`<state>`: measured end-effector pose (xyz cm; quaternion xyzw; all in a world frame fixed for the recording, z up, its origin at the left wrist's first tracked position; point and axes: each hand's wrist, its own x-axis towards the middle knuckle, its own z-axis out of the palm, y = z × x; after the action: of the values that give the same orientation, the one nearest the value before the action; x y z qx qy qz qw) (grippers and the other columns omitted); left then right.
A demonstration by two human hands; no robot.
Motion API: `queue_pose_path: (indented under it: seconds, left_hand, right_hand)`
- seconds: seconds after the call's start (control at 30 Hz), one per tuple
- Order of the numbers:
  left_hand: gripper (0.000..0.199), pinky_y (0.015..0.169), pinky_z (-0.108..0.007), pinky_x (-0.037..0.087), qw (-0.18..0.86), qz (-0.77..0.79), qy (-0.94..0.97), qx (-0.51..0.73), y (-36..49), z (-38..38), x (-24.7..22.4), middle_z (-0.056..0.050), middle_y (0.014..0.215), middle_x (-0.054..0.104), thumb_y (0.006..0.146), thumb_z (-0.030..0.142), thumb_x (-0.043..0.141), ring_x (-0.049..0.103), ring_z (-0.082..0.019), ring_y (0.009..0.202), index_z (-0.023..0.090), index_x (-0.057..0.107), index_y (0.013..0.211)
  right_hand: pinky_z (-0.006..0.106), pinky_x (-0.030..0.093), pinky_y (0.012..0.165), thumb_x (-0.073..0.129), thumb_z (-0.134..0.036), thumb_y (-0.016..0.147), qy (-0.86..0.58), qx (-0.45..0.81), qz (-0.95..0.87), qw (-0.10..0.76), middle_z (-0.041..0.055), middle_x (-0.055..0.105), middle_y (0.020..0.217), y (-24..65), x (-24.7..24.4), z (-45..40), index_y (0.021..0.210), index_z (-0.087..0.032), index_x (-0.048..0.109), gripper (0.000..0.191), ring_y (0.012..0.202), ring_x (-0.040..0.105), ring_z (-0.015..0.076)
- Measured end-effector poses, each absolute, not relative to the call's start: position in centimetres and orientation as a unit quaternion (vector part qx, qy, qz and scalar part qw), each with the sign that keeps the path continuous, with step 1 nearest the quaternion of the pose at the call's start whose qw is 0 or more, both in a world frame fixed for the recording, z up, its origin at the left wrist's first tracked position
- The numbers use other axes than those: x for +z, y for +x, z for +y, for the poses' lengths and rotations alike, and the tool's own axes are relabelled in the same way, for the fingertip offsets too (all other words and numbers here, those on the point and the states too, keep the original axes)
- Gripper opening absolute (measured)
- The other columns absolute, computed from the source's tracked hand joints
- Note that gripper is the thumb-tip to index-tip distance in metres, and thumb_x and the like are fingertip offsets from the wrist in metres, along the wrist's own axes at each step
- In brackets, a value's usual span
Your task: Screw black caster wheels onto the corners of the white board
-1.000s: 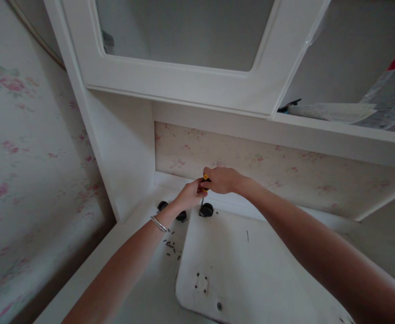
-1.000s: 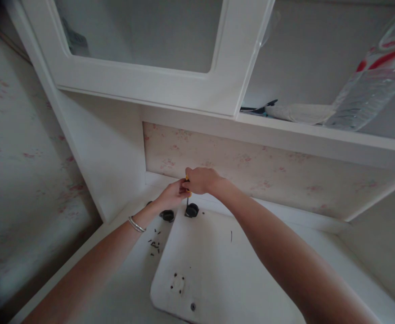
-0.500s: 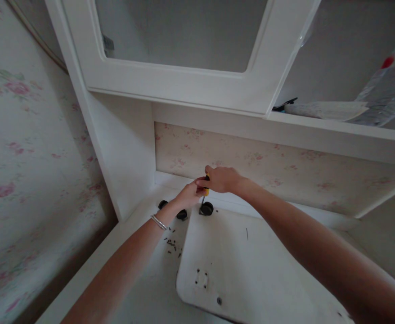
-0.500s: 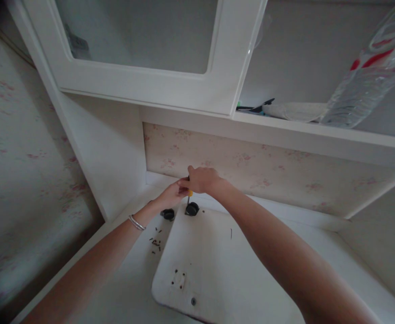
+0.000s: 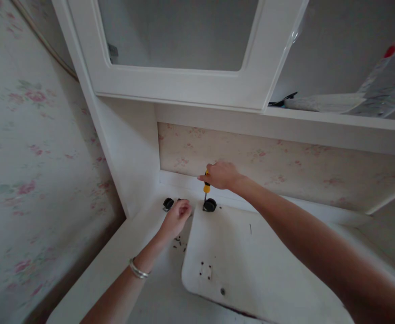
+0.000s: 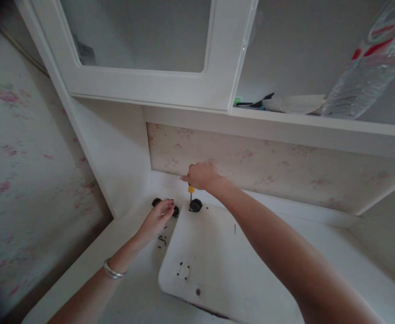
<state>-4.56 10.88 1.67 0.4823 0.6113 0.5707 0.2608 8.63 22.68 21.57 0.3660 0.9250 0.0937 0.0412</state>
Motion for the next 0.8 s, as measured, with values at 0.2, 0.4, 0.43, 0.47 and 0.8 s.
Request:
queue_pose_path:
  seconds: [0.2, 0.4, 0.43, 0.47, 0.8]
  left_hand:
    - [0.035, 0.092, -0.038, 0.051, 0.286, 0.655, 0.431, 0.550, -3.2, 4.0, -1.0, -0.010, 0.106, 0.070, 0.087, 0.044, 0.057, 0.067, -0.023, 0.100, 0.019, 0.061, 0.111]
    - [0.036, 0.096, -0.038, 0.049, 0.304, 0.678, 0.394, 0.541, -1.5, 0.9, -1.7, -0.010, 0.112, 0.070, 0.087, 0.050, 0.055, 0.065, -0.025, 0.106, 0.022, 0.062, 0.109]
    - [0.036, 0.096, -0.038, 0.048, 0.307, 0.680, 0.389, 0.541, -1.4, 0.6, -1.6, -0.010, 0.113, 0.070, 0.087, 0.050, 0.056, 0.065, -0.025, 0.107, 0.022, 0.062, 0.109]
    - [0.037, 0.097, -0.037, 0.048, 0.309, 0.681, 0.386, 0.541, -1.3, 0.4, -1.5, -0.009, 0.113, 0.069, 0.087, 0.051, 0.056, 0.065, -0.025, 0.107, 0.022, 0.062, 0.109]
    - [0.038, 0.088, -0.037, 0.050, 0.243, 0.742, 0.397, 0.483, -4.1, -1.6, -2.8, -0.010, 0.104, 0.072, 0.086, 0.052, 0.052, 0.067, -0.026, 0.095, 0.020, 0.064, 0.102]
  right_hand:
    - [0.041, 0.046, 0.077, 0.028, -0.047, 0.096, 0.405, 0.125, 0.905, -0.046, 0.0204, 0.068, 0.108, 10.5, 22.7, 22.6, 0.122, -0.016, 0.059, 0.051, 0.098, 0.064, 0.0344]
    - [0.034, 0.045, 0.067, 0.038, -0.048, 0.091, 0.389, 0.118, 0.912, -0.045, 0.0138, 0.072, 0.096, 12.2, 22.6, 22.1, 0.106, -0.022, 0.067, 0.042, 0.086, 0.066, 0.0296]
    - [0.035, 0.045, 0.068, 0.039, -0.048, 0.090, 0.388, 0.120, 0.913, -0.043, 0.0144, 0.072, 0.096, 12.4, 22.4, 22.0, 0.106, -0.021, 0.067, 0.042, 0.087, 0.066, 0.0300]
    - [0.035, 0.045, 0.069, 0.039, -0.047, 0.090, 0.388, 0.123, 0.913, -0.042, 0.0151, 0.072, 0.097, 12.5, 22.3, 22.0, 0.105, -0.021, 0.067, 0.042, 0.088, 0.066, 0.0306]
    - [0.037, 0.045, 0.071, 0.035, -0.042, 0.092, 0.392, 0.129, 0.909, -0.062, 0.0185, 0.071, 0.101, 13.2, 21.1, 22.9, 0.109, -0.016, 0.066, 0.044, 0.091, 0.066, 0.0312]
